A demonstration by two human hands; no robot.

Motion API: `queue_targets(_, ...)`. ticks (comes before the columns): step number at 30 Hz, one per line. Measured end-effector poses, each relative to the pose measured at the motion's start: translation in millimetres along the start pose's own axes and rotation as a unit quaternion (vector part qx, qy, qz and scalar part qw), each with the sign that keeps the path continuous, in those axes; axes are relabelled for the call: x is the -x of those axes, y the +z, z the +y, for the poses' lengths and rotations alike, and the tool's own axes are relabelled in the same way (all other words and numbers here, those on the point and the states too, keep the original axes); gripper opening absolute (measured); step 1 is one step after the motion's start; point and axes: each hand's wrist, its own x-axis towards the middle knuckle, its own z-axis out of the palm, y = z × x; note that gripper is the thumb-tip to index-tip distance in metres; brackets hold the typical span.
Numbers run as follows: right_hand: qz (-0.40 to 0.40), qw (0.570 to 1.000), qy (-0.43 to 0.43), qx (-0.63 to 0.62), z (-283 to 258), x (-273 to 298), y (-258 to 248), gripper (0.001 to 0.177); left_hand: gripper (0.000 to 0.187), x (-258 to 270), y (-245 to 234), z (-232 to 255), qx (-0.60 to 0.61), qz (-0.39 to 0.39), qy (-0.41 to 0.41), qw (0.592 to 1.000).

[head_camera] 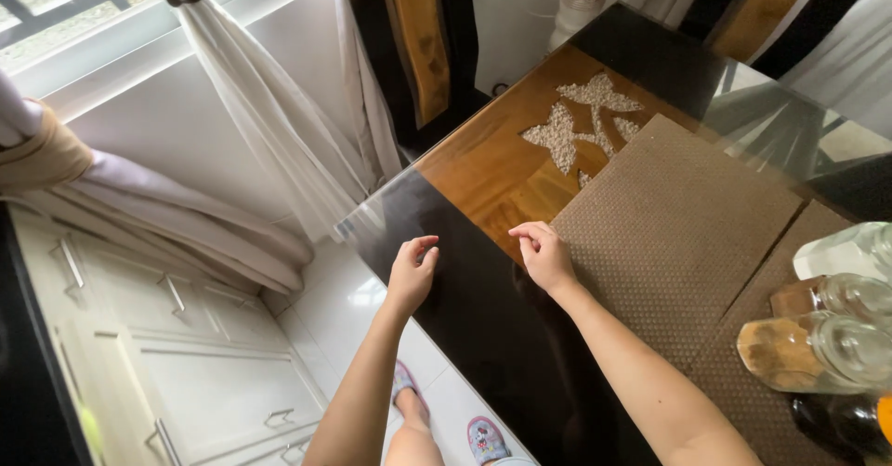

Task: The person repeatedly wipes a dark wooden dining table with a yellow cloth, moving around the table to reach different sections. The person also briefly touches a placemat and a tray of condiments but does not rearrange them.

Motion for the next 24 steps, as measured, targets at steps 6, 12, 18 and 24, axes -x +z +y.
queue_targets(6,0.032,0.999,-0.008,0.031,-3,-44,29,0.016,0.029,-64,-29,-2,-0.018,-0.002,0.071,0.997)
queue_targets(12,0.077,0.995,0.002,0.068,-2,-95,72,0.018,0.030,-126,-71,5,-0.041,-0.043,0.077,0.995)
queue_targets(18,0.093,0.994,0.043,0.035,-15,-137,112,0.017,0.030,-199,-99,-19,-0.051,-0.071,0.096,0.992)
queue_targets(24,0.121,0.988,0.082,0.047,-21,-169,137,0.017,0.033,-250,-111,-24,-0.064,-0.133,0.075,0.986)
